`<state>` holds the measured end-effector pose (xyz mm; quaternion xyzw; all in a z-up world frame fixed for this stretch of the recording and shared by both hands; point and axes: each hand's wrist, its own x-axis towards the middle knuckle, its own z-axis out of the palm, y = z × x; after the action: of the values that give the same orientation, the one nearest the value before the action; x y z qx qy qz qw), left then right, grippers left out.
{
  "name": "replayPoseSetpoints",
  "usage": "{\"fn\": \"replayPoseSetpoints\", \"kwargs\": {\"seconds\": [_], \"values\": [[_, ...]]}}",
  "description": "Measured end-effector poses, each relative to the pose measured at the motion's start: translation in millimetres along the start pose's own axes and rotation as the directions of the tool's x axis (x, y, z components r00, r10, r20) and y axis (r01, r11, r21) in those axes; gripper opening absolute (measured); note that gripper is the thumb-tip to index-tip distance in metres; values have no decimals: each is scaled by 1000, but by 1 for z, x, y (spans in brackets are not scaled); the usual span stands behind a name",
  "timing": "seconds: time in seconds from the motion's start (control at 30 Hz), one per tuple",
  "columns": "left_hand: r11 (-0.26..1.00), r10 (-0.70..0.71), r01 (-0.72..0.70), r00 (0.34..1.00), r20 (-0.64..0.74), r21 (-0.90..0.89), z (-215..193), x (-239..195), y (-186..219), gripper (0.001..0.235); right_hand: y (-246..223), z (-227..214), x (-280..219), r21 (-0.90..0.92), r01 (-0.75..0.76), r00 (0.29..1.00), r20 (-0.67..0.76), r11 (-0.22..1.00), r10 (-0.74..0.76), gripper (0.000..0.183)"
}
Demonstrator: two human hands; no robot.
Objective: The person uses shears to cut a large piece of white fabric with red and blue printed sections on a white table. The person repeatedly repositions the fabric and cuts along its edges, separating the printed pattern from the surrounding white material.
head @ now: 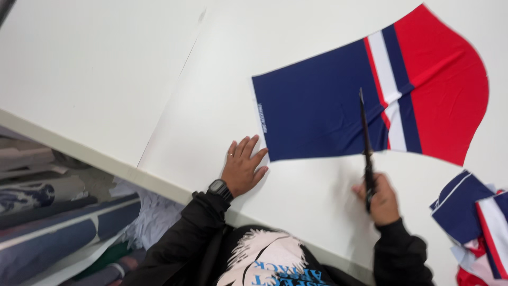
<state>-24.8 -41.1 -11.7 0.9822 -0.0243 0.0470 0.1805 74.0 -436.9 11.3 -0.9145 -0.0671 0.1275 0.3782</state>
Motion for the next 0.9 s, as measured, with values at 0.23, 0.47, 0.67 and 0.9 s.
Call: {"fn": "replayPoseSetpoints", "kwargs": {"seconds": [0.23,0.47,0.67,0.9], "values": [[994,81,-87,992,-94,-60,5,-26,-3,38,-16,56,-154,395,-507,722,680,766,127,53],[990,99,-113,983,-154,-83,-6,-29,-1,33,-54,84,-161,222,-572,657,701,790,279,49],[989,97,-114,983,-158,-98,-8,-28,-3,34,-87,101,-138,190,-526,707,639,829,302,47],[984,74,-94,989,-131,-154,-7,-27,-10,37,-107,106,-138,107,-515,716,599,851,358,47]]}}
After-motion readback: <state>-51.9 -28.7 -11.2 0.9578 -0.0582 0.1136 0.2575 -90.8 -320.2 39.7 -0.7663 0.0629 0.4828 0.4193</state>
